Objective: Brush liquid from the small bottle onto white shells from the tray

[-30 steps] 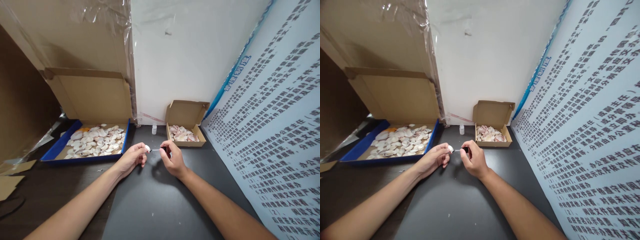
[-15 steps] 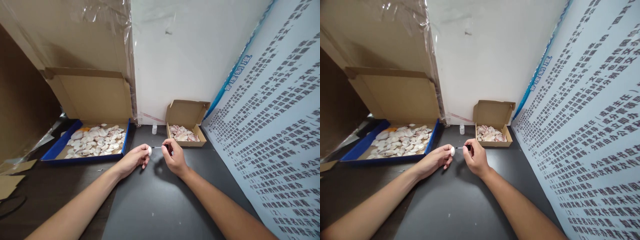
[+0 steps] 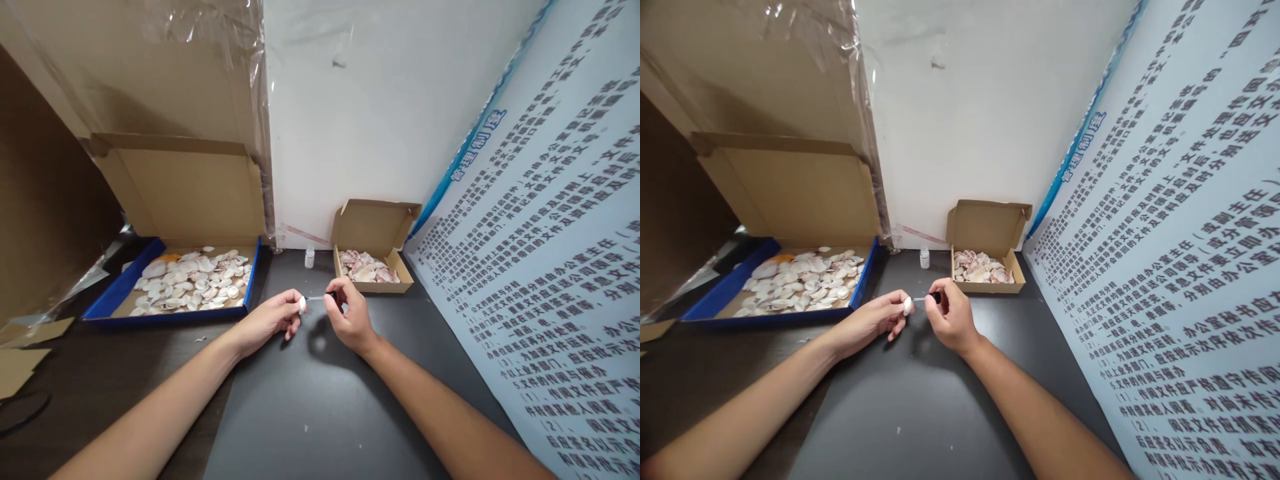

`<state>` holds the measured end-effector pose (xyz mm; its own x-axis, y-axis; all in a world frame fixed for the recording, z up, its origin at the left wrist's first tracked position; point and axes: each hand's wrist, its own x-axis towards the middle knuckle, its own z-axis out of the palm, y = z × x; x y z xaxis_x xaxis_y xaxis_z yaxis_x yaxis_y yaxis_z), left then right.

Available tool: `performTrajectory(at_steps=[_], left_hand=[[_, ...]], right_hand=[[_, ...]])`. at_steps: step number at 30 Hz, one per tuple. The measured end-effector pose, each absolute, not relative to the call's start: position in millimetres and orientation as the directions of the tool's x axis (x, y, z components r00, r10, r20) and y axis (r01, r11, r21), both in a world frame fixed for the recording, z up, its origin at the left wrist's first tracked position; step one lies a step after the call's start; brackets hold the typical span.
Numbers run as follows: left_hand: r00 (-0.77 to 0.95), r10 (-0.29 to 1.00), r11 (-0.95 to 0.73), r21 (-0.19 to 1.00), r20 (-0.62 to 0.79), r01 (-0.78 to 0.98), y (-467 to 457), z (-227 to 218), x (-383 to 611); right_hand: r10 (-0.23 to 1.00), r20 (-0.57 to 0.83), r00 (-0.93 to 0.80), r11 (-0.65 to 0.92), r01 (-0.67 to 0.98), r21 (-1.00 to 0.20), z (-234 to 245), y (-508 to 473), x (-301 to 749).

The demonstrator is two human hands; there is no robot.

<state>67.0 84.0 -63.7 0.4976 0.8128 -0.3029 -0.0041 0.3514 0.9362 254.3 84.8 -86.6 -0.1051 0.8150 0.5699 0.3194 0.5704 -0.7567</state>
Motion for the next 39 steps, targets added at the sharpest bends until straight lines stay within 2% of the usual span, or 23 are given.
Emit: performTrajectory(at_steps=[26, 30, 39], left_hand=[[0.479, 0.824, 0.359, 0.933, -0.304, -0.026, 85, -64, 68], [0.478, 0.83, 0.365, 0.928, -0.288, -0.075, 88, -70, 69], [0.492, 0.839, 0.399, 0.877, -0.231, -0.268, 100, -74, 70]], right_hand=[[0.835, 0.538, -0.117, 0.546, 0.304, -0.781, -84, 84, 254], [0.839, 0.54, -0.07, 0.529, 0.338, -0.778, -85, 84, 251], [0.825, 0.563, -0.047, 0.548, 0.304, -0.779, -92, 88, 250]])
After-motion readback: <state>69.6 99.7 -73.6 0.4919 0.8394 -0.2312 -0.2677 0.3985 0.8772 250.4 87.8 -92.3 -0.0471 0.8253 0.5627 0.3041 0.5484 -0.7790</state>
